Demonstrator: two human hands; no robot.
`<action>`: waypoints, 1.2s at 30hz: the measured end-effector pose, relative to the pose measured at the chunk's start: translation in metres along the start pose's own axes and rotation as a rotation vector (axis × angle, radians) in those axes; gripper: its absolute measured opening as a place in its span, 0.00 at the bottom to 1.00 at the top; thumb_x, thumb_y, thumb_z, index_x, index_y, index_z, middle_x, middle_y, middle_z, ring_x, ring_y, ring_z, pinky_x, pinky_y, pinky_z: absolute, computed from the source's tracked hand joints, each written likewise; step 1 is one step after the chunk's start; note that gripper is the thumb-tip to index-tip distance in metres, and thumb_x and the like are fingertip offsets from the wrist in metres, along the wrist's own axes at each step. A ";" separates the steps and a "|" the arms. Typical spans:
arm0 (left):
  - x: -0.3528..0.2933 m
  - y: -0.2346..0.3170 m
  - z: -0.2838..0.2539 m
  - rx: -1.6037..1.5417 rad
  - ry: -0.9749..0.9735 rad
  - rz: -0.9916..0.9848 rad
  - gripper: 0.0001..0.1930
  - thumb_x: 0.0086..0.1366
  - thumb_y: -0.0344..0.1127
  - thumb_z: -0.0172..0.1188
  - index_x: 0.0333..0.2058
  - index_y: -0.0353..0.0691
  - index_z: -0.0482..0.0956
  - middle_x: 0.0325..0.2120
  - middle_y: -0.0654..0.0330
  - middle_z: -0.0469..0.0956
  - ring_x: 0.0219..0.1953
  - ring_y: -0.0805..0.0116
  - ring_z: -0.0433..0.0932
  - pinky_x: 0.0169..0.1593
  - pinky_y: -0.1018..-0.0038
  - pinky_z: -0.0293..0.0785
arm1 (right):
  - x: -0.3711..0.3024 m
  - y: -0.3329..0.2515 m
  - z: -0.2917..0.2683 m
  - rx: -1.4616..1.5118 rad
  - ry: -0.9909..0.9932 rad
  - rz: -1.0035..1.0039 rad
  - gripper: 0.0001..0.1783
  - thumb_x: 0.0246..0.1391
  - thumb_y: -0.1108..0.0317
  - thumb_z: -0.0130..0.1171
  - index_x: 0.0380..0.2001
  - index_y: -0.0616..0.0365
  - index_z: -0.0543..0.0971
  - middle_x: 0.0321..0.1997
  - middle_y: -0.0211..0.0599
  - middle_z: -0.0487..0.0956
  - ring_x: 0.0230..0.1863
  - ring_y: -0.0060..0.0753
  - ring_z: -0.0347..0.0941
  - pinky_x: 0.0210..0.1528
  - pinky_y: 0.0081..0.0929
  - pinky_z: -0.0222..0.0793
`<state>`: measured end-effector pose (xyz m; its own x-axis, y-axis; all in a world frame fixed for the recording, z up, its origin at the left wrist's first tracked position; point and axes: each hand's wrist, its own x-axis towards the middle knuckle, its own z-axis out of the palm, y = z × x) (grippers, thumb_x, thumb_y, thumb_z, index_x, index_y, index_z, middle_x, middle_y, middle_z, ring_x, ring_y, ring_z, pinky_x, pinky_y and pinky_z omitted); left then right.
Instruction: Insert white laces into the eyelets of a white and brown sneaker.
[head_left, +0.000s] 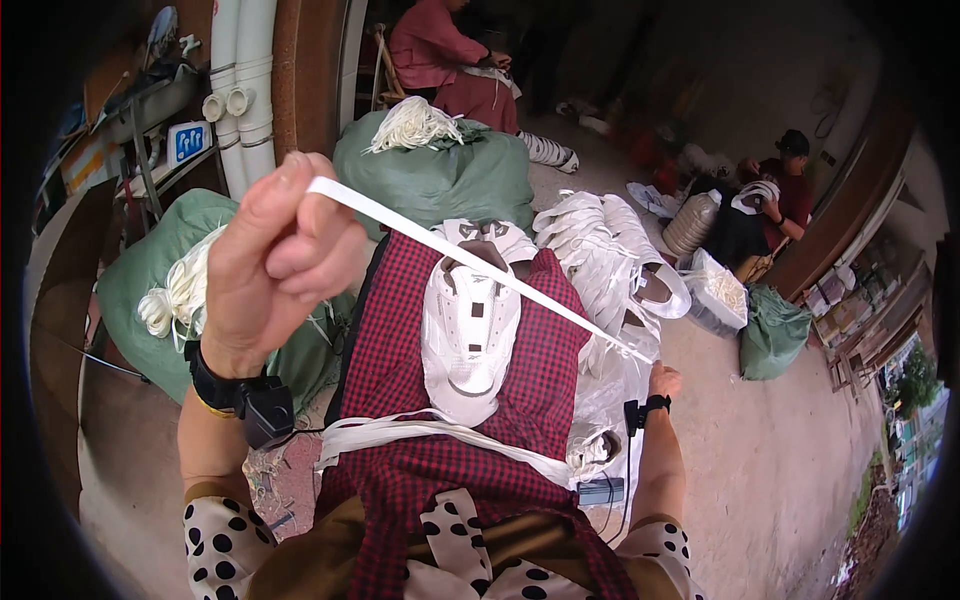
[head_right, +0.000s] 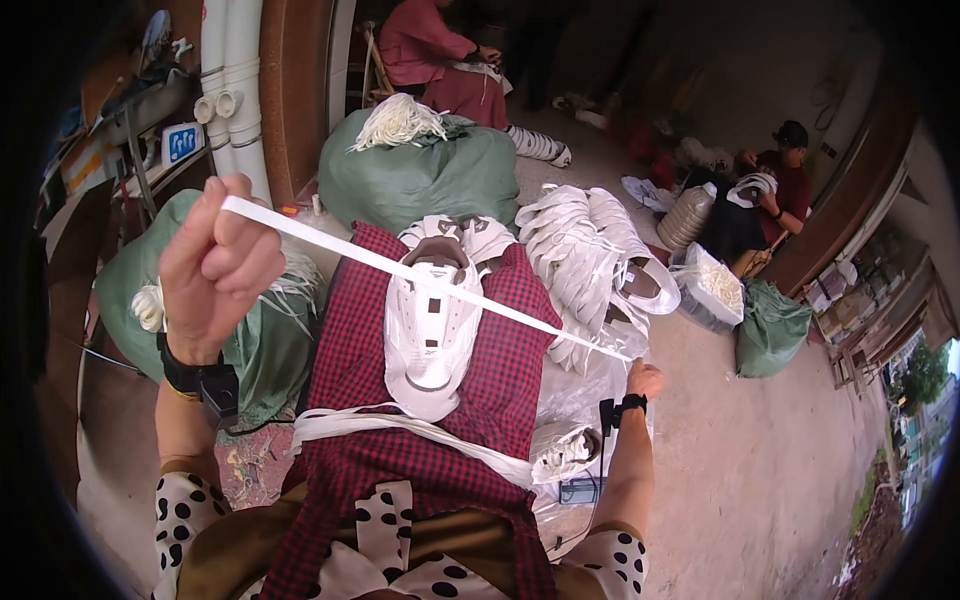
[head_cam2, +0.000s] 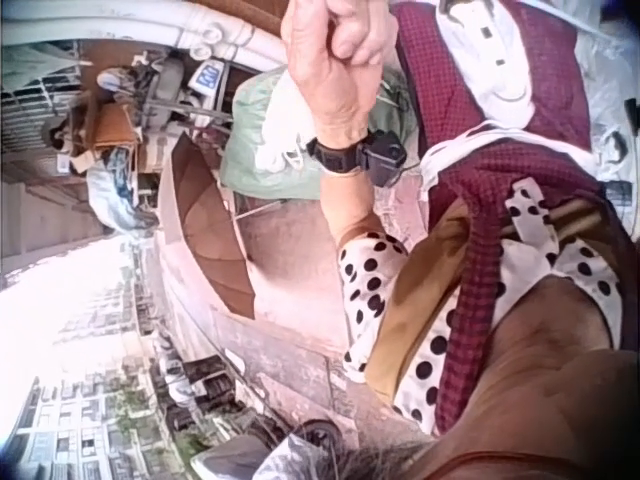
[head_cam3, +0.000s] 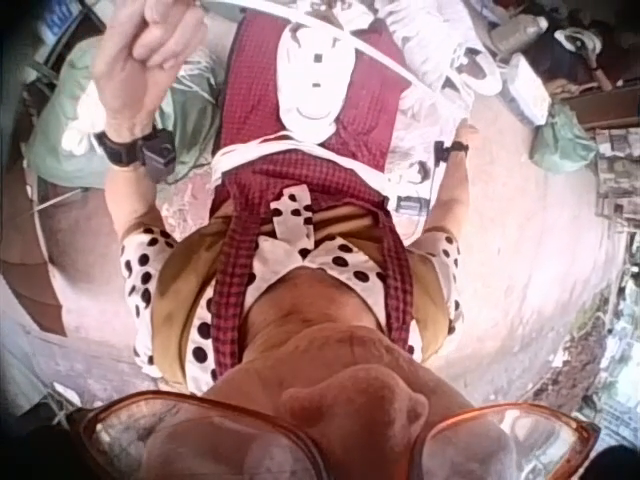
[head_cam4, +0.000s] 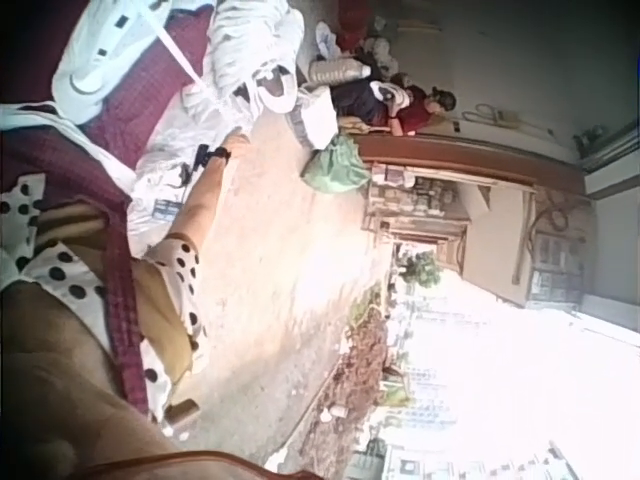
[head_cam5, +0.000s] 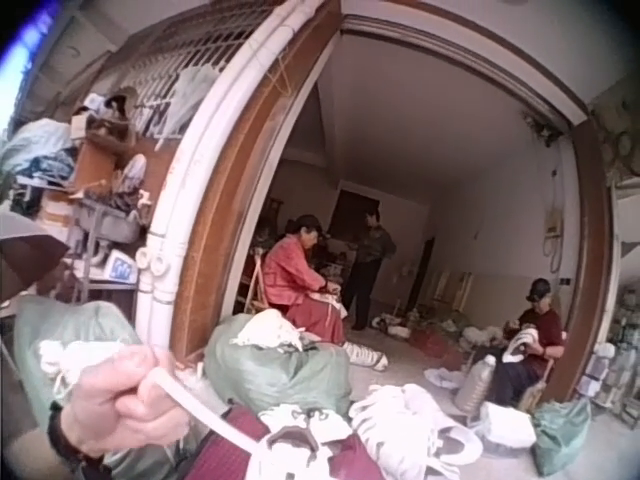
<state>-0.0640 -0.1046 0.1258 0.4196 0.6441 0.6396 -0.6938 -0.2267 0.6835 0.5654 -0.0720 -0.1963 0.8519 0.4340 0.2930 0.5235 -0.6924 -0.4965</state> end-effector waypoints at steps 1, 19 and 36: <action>-0.002 -0.015 0.005 0.143 -0.057 -0.094 0.19 0.78 0.43 0.43 0.27 0.40 0.66 0.13 0.73 0.57 0.12 0.83 0.51 0.18 0.81 0.49 | -0.011 -0.013 0.003 -0.136 -0.037 -0.008 0.17 0.46 0.59 0.62 0.34 0.58 0.87 0.39 0.53 0.85 0.39 0.53 0.83 0.45 0.40 0.77; -0.027 -0.122 -0.002 0.974 -0.304 -0.409 0.11 0.72 0.33 0.54 0.32 0.31 0.78 0.16 0.59 0.68 0.20 0.80 0.64 0.25 0.73 0.64 | -0.263 -0.243 -0.218 0.893 -1.407 -0.712 0.11 0.67 0.65 0.51 0.47 0.60 0.73 0.35 0.20 0.73 0.30 0.09 0.62 0.33 0.10 0.62; -0.051 -0.172 -0.058 0.938 0.112 -0.462 0.07 0.66 0.31 0.61 0.36 0.33 0.76 0.26 0.65 0.77 0.27 0.80 0.73 0.31 0.77 0.73 | -0.233 -0.255 -0.153 0.751 -0.844 -1.008 0.07 0.52 0.71 0.66 0.32 0.63 0.85 0.30 0.41 0.83 0.33 0.30 0.80 0.39 0.28 0.75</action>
<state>0.0002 -0.0559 -0.0451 0.4385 0.8651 0.2434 0.2713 -0.3856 0.8818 0.2355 -0.0850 -0.0128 -0.2413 0.9076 0.3435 0.5166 0.4198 -0.7463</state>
